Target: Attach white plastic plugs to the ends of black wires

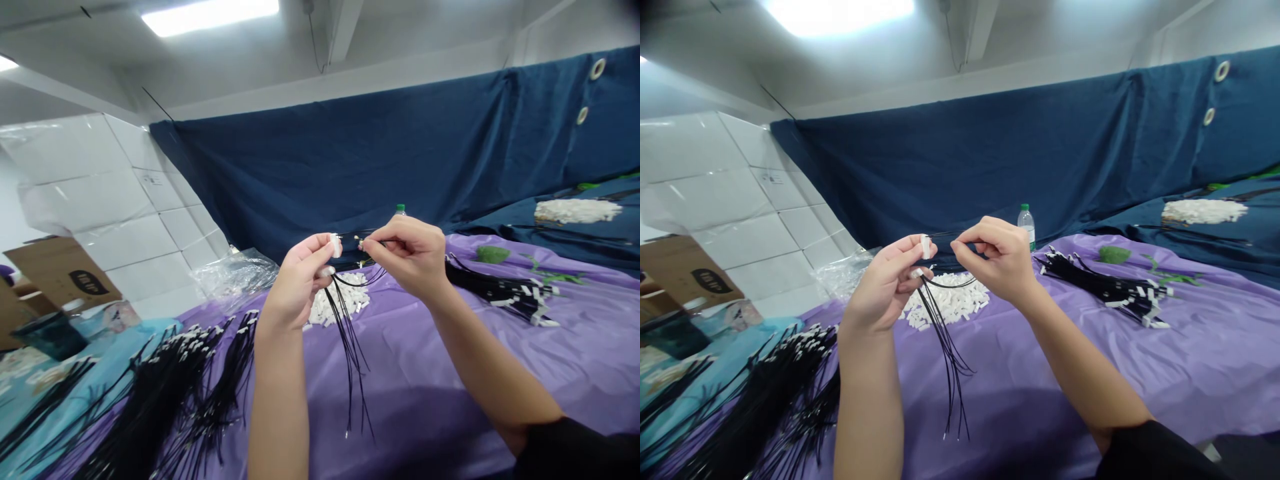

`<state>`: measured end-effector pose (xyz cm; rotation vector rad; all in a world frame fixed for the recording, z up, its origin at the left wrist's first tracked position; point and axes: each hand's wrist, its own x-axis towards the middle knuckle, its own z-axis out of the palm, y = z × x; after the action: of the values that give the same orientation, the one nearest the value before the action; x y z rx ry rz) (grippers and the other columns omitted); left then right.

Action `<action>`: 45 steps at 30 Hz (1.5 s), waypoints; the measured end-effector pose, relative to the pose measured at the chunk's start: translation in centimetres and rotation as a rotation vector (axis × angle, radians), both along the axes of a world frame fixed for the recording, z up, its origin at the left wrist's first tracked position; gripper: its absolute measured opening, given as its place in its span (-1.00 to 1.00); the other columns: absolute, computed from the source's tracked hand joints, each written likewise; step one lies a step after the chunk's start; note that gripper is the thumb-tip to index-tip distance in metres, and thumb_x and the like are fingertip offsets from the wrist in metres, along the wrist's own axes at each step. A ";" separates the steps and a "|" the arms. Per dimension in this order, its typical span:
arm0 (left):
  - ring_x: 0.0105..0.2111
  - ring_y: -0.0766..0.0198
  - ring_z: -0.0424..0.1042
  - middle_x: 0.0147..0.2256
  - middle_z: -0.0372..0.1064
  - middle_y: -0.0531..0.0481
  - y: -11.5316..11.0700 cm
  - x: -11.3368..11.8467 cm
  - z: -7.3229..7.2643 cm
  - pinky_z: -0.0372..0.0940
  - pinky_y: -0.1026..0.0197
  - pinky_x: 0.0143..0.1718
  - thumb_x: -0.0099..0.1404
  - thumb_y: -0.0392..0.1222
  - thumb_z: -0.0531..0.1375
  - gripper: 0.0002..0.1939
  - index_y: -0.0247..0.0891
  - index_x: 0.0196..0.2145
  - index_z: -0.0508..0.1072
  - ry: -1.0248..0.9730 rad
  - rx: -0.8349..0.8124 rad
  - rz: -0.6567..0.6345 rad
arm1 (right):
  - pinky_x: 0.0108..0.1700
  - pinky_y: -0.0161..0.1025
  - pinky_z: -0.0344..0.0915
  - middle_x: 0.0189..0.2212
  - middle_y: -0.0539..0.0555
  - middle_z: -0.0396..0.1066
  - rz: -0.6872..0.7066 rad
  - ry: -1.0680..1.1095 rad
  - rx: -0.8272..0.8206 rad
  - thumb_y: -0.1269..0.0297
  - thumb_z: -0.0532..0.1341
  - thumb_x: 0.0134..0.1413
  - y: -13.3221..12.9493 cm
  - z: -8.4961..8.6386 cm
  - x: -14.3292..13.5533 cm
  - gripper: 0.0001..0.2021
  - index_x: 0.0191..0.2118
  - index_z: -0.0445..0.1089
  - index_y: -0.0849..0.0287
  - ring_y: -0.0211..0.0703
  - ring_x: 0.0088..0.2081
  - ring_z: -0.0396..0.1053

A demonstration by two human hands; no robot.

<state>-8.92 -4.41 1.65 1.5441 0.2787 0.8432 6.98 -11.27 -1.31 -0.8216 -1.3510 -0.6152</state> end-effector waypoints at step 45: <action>-0.66 0.59 0.01 -0.45 0.19 0.13 0.7 1.9 -0.7 -0.02 0.46 -0.66 0.23 -0.22 0.19 -0.88 -0.32 -0.33 0.34 -0.124 0.034 0.422 | -0.39 -0.34 0.15 -0.42 -0.05 0.47 -0.018 -0.205 -0.723 0.35 0.23 0.10 -0.5 -1.3 -2.9 -0.95 -0.33 0.45 0.18 -0.35 -0.47 0.31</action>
<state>-7.06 -3.70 0.93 1.4788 0.5122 1.2741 4.13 -11.76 -2.60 -1.3736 -1.7879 -0.2113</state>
